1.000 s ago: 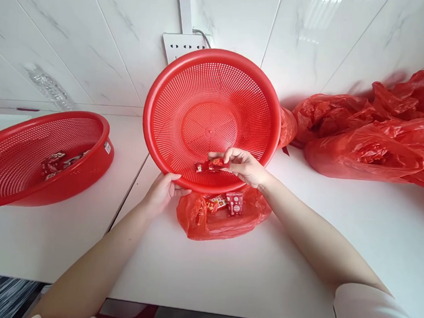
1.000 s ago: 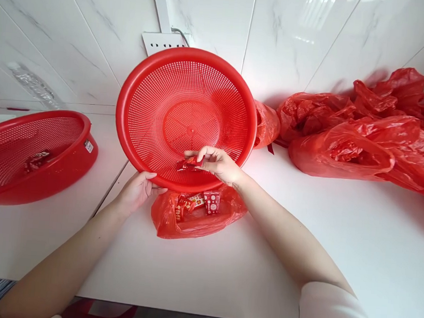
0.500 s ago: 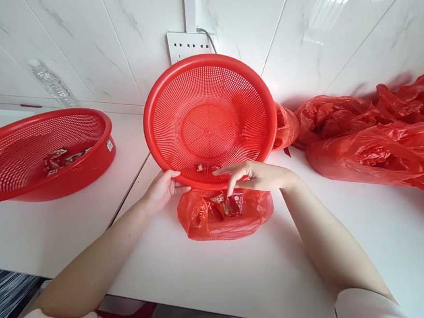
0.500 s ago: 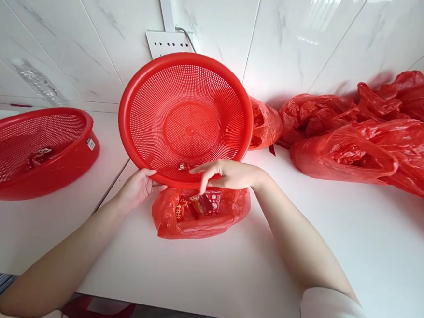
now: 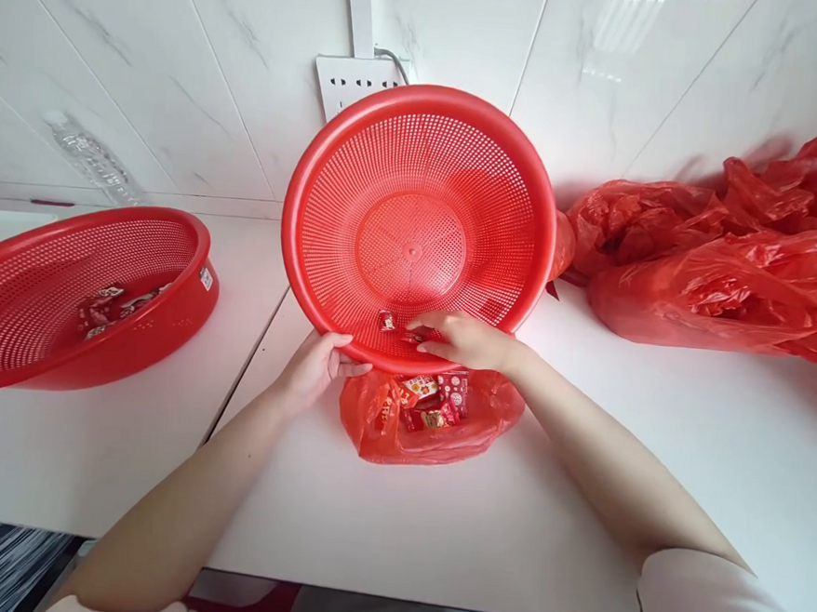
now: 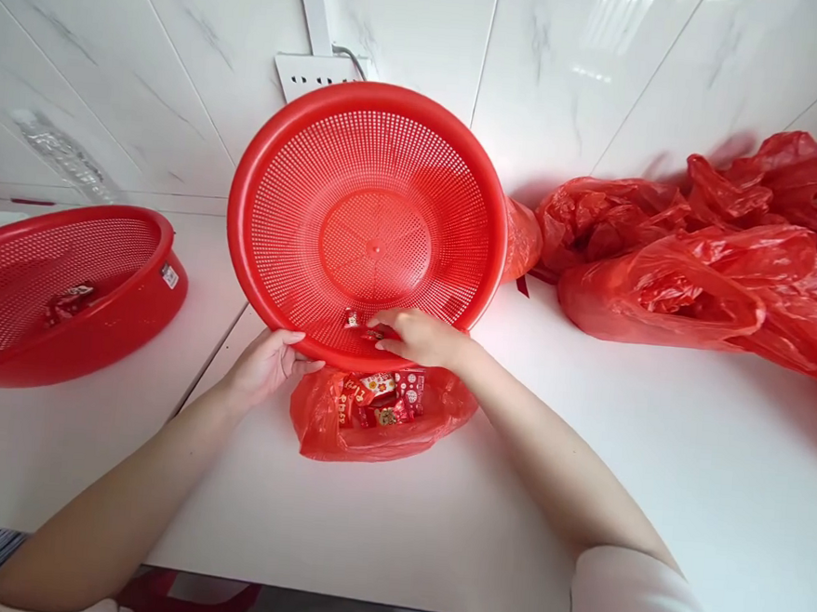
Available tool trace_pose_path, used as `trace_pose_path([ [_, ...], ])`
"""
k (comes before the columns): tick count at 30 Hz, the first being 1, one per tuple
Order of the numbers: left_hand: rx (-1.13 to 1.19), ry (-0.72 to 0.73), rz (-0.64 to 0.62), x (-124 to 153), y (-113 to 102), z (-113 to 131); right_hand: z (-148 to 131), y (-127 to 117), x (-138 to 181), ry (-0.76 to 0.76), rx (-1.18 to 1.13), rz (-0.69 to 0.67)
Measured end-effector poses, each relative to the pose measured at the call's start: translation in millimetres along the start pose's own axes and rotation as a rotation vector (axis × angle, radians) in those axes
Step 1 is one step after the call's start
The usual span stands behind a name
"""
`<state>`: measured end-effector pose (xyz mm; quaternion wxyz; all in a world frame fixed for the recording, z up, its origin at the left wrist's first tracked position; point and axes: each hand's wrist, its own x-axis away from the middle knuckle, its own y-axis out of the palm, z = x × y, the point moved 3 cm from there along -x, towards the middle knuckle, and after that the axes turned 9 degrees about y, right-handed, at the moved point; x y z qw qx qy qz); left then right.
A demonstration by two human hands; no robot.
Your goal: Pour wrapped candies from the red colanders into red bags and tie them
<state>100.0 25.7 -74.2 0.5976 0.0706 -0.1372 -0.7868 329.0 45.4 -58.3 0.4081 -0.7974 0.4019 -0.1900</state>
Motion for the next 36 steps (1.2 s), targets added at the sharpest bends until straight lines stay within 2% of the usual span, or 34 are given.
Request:
trace_pose_path([
  [6,-0.019,-0.003,-0.016,-1,-1,1,15,-4,-7,0.169,-0.278,0.071],
  [11,-0.019,-0.011,-0.013,-1,-1,0,20,0,-6,0.272,-0.611,-0.030],
  [14,-0.024,-0.014,-0.019,-2,-2,-1,15,-3,-4,0.260,-0.688,-0.077],
  [18,-0.023,-0.013,-0.016,-2,-4,-1,6,-7,-1,0.158,-0.643,-0.157],
  [20,-0.025,-0.014,-0.020,-1,-3,0,2,-9,0,0.107,-0.569,-0.094],
  [22,-0.029,-0.012,-0.026,0,-1,1,-3,-7,-1,0.071,-0.480,0.024],
  [25,-0.038,0.003,-0.028,2,3,2,-8,5,-6,0.081,-0.326,0.115],
  [30,-0.044,0.008,-0.005,5,7,1,-6,30,-14,0.135,-0.054,-0.044],
  [32,-0.034,0.009,0.002,5,7,0,-6,30,-14,0.109,-0.034,-0.036],
  [36,-0.001,-0.005,0.005,3,7,0,-8,18,-12,-0.001,-0.141,0.101],
])
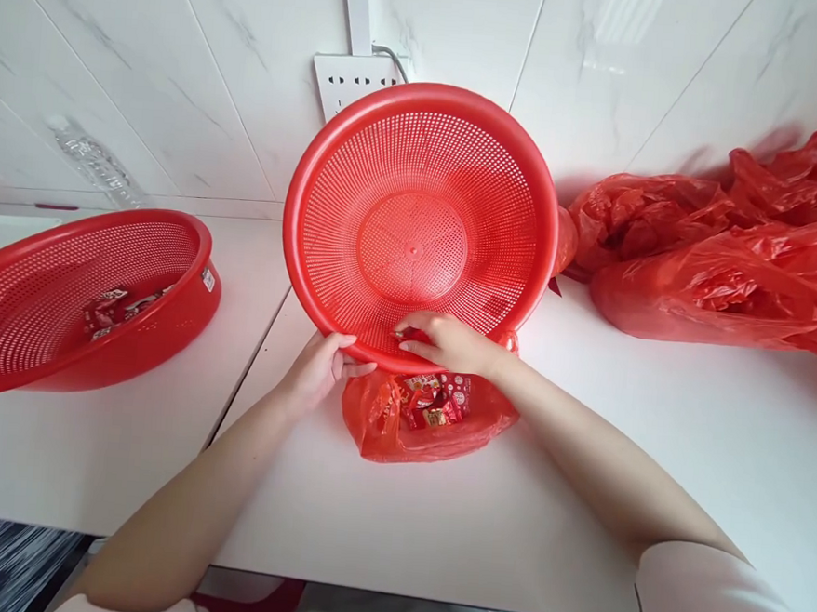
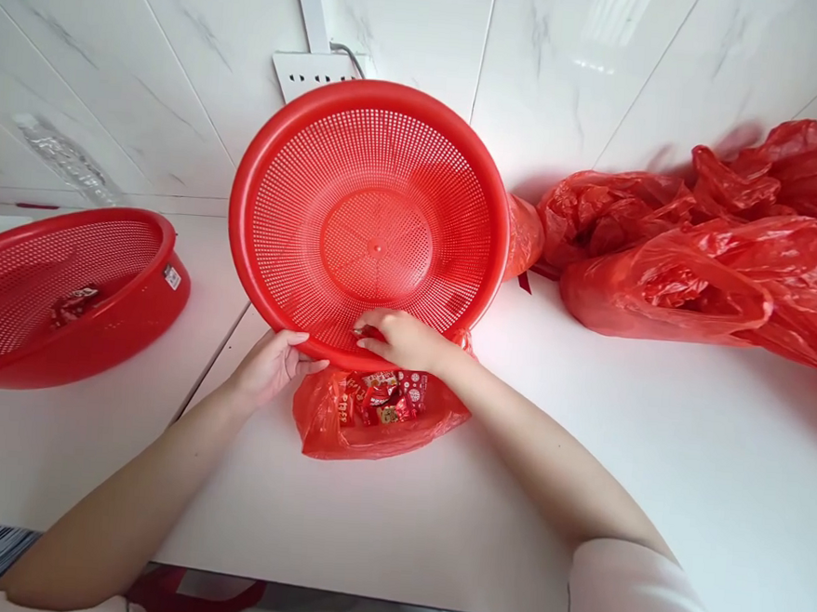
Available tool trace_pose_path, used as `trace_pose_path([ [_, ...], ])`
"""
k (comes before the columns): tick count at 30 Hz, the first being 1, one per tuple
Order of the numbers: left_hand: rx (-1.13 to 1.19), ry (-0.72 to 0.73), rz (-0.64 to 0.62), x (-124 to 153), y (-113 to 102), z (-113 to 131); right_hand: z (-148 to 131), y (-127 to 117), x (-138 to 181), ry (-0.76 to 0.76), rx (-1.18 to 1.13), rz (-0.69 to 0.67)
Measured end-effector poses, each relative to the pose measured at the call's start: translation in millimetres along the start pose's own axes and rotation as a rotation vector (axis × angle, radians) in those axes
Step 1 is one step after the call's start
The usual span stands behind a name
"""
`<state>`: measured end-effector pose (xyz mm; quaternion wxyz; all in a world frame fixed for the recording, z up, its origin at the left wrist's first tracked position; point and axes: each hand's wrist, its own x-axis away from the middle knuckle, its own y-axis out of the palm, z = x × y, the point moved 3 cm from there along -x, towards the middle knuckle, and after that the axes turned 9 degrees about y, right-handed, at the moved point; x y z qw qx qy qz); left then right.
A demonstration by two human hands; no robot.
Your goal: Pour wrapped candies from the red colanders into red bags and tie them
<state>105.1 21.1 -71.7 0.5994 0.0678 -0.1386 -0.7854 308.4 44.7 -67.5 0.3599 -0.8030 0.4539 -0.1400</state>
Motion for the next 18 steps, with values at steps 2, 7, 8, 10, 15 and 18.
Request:
trace_pose_path([
  [2,0.000,-0.006,0.004,-1,-1,0,4,-4,-1,0.046,-0.176,-0.001],
  [7,-0.019,-0.007,0.017,-2,-3,0,22,-3,-6,0.320,-0.763,-0.112],
  [8,-0.019,-0.007,0.017,-2,-3,0,23,-4,-7,0.335,-0.794,-0.114],
  [10,-0.019,-0.007,0.017,-2,-3,0,20,-8,-5,0.301,-0.796,-0.116],
  [15,-0.030,0.014,0.060,-1,-7,5,-5,-28,7,0.084,-0.701,-0.252],
  [18,-0.048,0.034,0.109,-2,-11,12,-19,-38,19,0.030,-0.523,-0.391],
])
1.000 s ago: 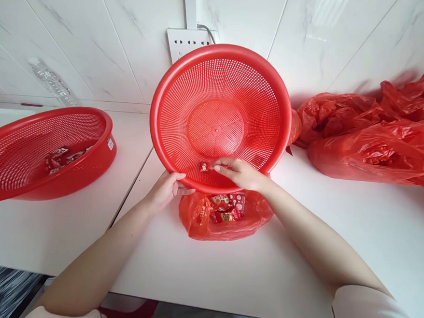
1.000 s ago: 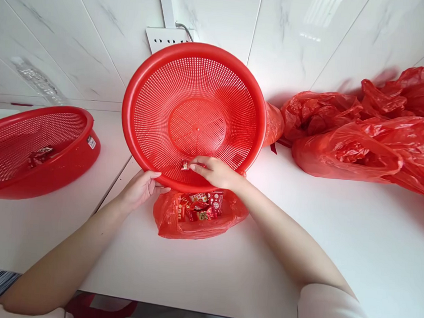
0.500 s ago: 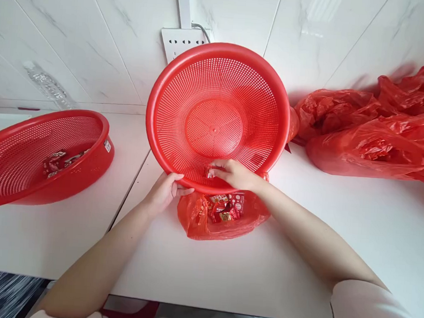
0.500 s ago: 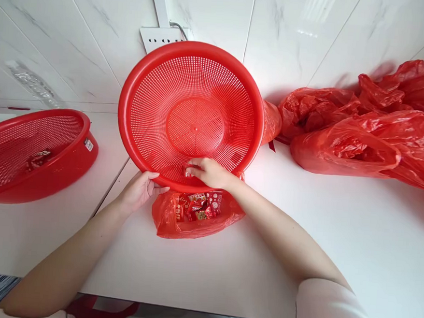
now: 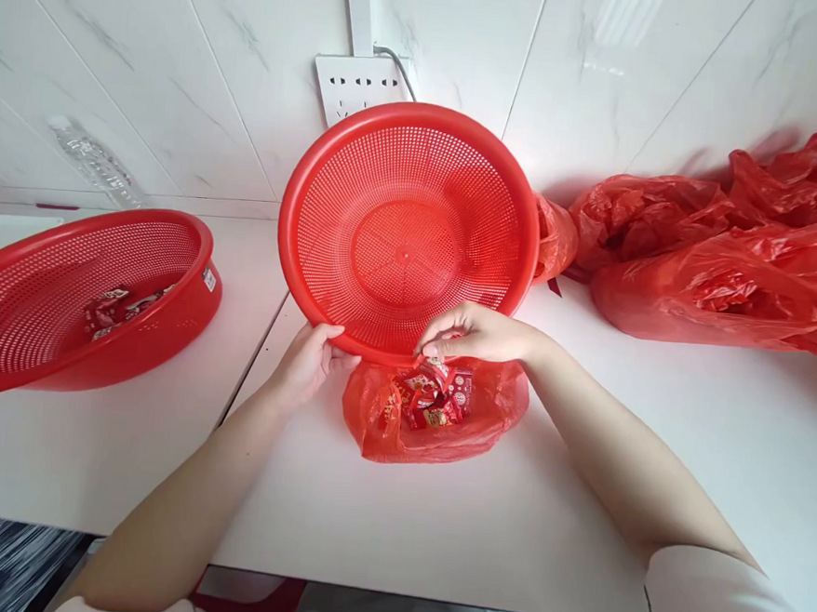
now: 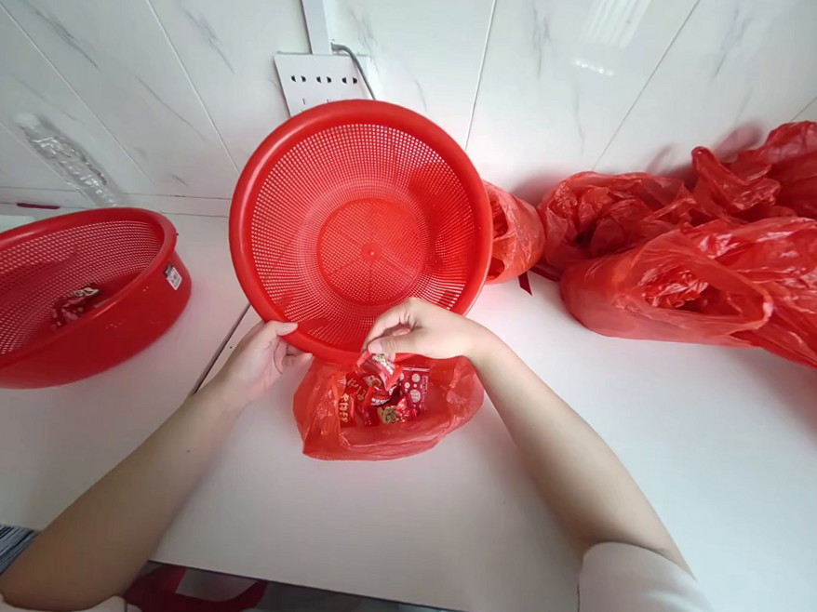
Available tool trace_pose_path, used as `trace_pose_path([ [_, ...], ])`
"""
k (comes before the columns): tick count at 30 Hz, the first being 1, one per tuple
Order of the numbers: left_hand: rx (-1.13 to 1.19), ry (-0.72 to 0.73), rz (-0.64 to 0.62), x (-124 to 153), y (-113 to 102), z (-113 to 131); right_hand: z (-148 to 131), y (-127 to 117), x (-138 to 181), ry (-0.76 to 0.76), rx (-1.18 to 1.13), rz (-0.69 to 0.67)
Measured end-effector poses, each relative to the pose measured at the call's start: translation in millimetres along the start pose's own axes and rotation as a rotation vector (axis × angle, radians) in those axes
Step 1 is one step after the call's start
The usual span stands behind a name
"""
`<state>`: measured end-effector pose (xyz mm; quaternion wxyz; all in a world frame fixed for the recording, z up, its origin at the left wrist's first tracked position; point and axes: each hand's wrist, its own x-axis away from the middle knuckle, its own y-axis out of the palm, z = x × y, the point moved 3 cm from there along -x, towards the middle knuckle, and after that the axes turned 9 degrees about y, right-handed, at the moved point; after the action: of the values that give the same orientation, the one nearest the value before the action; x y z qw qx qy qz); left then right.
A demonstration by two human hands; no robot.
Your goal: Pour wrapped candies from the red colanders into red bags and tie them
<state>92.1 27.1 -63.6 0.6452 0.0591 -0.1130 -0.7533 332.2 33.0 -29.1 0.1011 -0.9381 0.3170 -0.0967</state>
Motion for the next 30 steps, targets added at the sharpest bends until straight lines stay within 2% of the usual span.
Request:
trace_pose_path([
  [2,-0.012,0.012,0.058,-2,-5,6,-8,0,7,0.019,0.144,0.034],
  [6,0.002,0.012,0.182,-7,-17,14,-21,-1,12,-0.089,0.446,0.301],
  [9,0.002,-0.017,0.240,-9,-27,18,-25,-2,12,-0.143,0.744,0.594],
  [11,-0.085,-0.055,0.210,-8,-31,21,-22,-5,12,-0.060,0.930,0.829],
  [12,-0.148,-0.074,0.190,-8,-33,22,-20,-6,12,0.006,0.979,0.892],
  [13,-0.211,-0.087,0.174,-8,-34,23,-15,-8,10,0.073,0.986,0.904],
  [15,-0.317,-0.096,0.168,-7,-37,25,-4,-8,6,0.155,0.906,0.831],
  [18,-0.443,-0.120,0.171,-8,-41,23,13,-6,-3,0.161,0.764,0.757],
  [21,-0.501,-0.113,0.129,-9,-47,21,29,-6,-11,0.126,0.649,0.867],
  [23,-0.555,-0.043,0.124,-8,-53,27,37,-7,-15,0.069,0.548,0.934],
  [25,-0.770,0.107,0.213,-5,-61,40,40,-8,-17,0.001,0.470,0.958],
  [27,-1.112,0.277,0.359,1,-66,58,39,-8,-17,-0.056,0.435,0.978],
  [30,-1.467,0.401,0.567,11,-70,79,30,-7,-11,-0.145,0.432,1.048],
])
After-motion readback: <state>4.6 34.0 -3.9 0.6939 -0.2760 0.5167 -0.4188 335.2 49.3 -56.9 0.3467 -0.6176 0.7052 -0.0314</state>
